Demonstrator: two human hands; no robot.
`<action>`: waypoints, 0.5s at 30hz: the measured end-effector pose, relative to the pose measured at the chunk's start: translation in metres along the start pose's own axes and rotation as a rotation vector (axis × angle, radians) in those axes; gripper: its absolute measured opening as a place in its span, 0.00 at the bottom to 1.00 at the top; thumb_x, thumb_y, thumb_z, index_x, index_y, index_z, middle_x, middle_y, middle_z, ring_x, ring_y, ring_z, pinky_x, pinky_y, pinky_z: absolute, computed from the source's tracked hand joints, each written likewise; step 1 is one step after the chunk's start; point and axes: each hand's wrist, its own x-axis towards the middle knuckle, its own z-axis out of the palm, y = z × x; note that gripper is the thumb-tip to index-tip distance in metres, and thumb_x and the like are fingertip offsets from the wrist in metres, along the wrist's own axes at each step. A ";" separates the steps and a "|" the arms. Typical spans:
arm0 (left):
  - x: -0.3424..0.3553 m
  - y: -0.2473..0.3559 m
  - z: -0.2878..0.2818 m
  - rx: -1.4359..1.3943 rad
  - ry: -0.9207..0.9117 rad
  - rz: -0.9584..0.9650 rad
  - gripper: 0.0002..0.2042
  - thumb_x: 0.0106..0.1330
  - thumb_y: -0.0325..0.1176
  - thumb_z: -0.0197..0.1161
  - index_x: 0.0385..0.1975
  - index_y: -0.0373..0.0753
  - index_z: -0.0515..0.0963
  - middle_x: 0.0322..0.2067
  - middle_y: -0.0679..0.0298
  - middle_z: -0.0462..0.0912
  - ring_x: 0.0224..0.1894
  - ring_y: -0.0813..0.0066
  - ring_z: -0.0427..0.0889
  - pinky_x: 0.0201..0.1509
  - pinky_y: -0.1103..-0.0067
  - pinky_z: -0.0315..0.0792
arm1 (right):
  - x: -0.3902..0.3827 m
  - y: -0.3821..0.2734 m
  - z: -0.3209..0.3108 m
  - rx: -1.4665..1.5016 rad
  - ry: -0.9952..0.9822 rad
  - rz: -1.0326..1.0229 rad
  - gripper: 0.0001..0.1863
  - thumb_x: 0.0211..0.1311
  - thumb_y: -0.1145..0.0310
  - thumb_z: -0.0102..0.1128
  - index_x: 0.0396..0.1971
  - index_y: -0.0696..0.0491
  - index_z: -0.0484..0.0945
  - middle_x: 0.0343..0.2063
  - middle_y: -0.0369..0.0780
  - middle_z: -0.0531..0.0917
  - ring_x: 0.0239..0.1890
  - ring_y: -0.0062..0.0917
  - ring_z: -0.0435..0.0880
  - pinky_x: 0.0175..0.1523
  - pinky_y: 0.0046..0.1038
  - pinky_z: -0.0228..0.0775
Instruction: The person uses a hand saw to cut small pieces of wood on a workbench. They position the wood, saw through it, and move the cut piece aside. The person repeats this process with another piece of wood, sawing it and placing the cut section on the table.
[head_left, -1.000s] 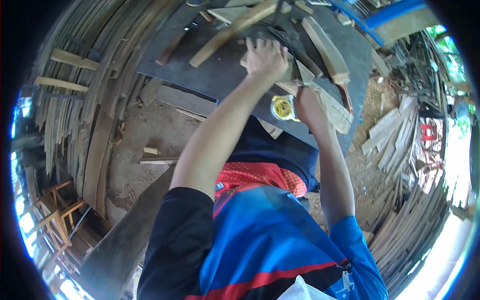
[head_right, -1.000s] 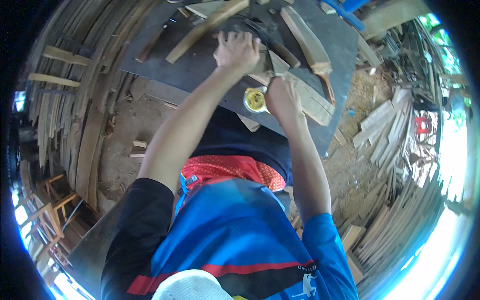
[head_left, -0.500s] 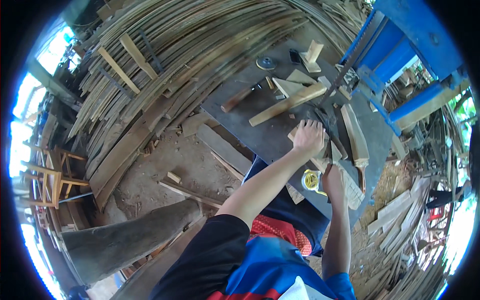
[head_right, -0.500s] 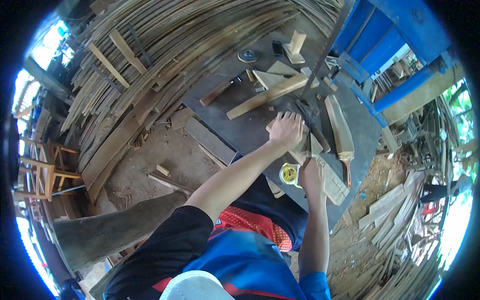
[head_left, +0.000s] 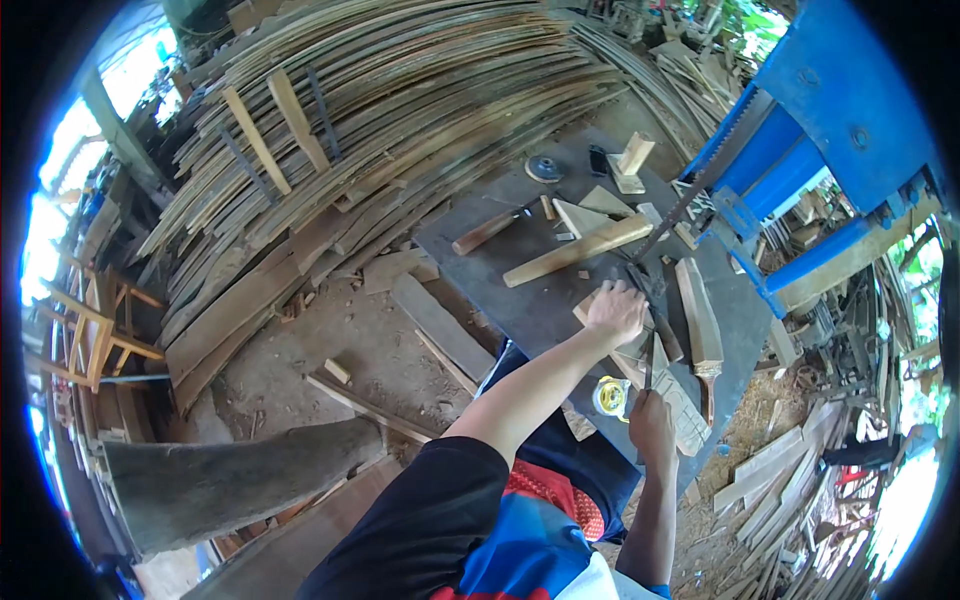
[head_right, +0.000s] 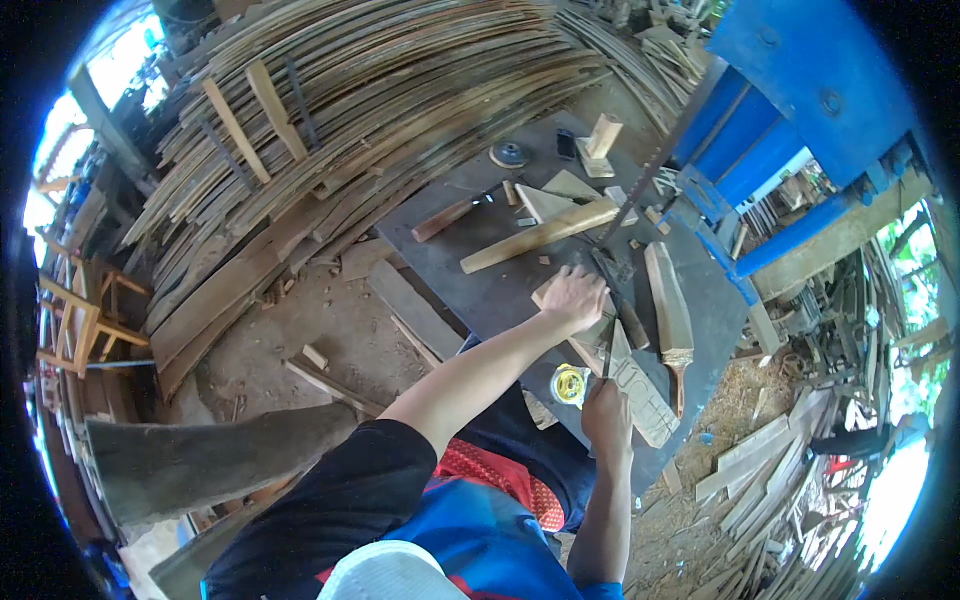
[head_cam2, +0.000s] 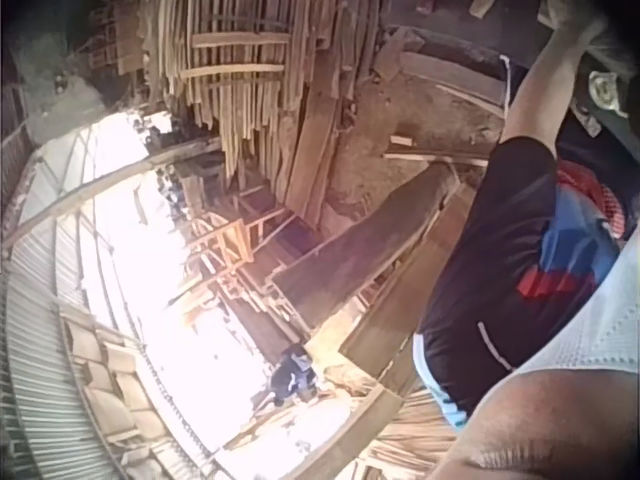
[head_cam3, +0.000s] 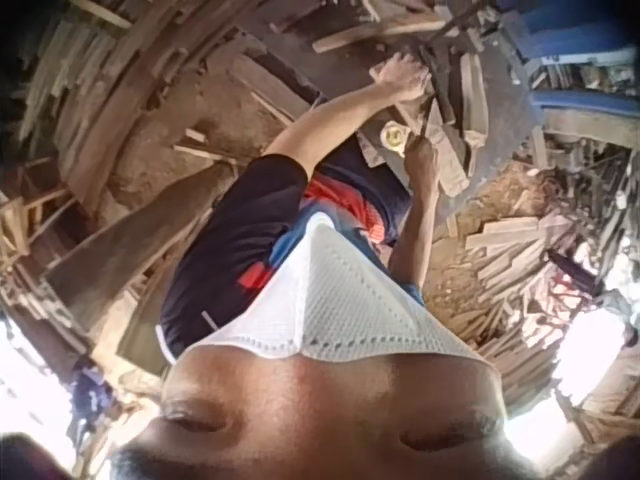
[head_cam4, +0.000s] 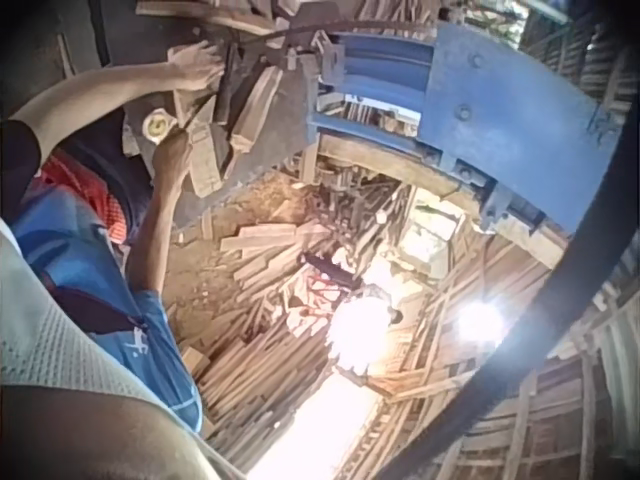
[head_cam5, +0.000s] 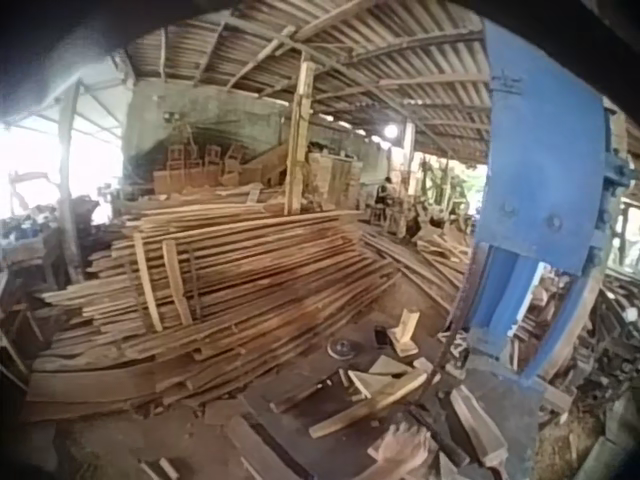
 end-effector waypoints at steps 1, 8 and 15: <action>-0.001 0.001 -0.001 0.011 0.008 -0.013 0.16 0.74 0.43 0.49 0.41 0.41 0.82 0.43 0.61 0.85 0.52 0.62 0.78 0.58 0.62 0.67 | 0.009 0.002 0.005 -0.006 0.011 -0.002 0.21 0.73 0.63 0.43 0.31 0.66 0.78 0.32 0.64 0.82 0.39 0.60 0.82 0.45 0.57 0.71; 0.008 0.002 0.000 0.081 0.012 -0.124 0.17 0.74 0.43 0.48 0.42 0.41 0.82 0.41 0.63 0.84 0.54 0.64 0.74 0.57 0.66 0.63 | 0.038 -0.002 0.004 0.000 0.028 -0.064 0.20 0.68 0.65 0.43 0.37 0.67 0.80 0.38 0.66 0.80 0.46 0.61 0.80 0.51 0.55 0.69; 0.011 -0.004 0.014 -0.014 0.056 -0.098 0.16 0.74 0.42 0.49 0.44 0.40 0.81 0.43 0.63 0.84 0.52 0.63 0.76 0.57 0.62 0.67 | 0.011 0.000 -0.004 -0.022 -0.063 -0.017 0.22 0.73 0.63 0.41 0.39 0.68 0.78 0.38 0.66 0.80 0.47 0.62 0.78 0.50 0.56 0.67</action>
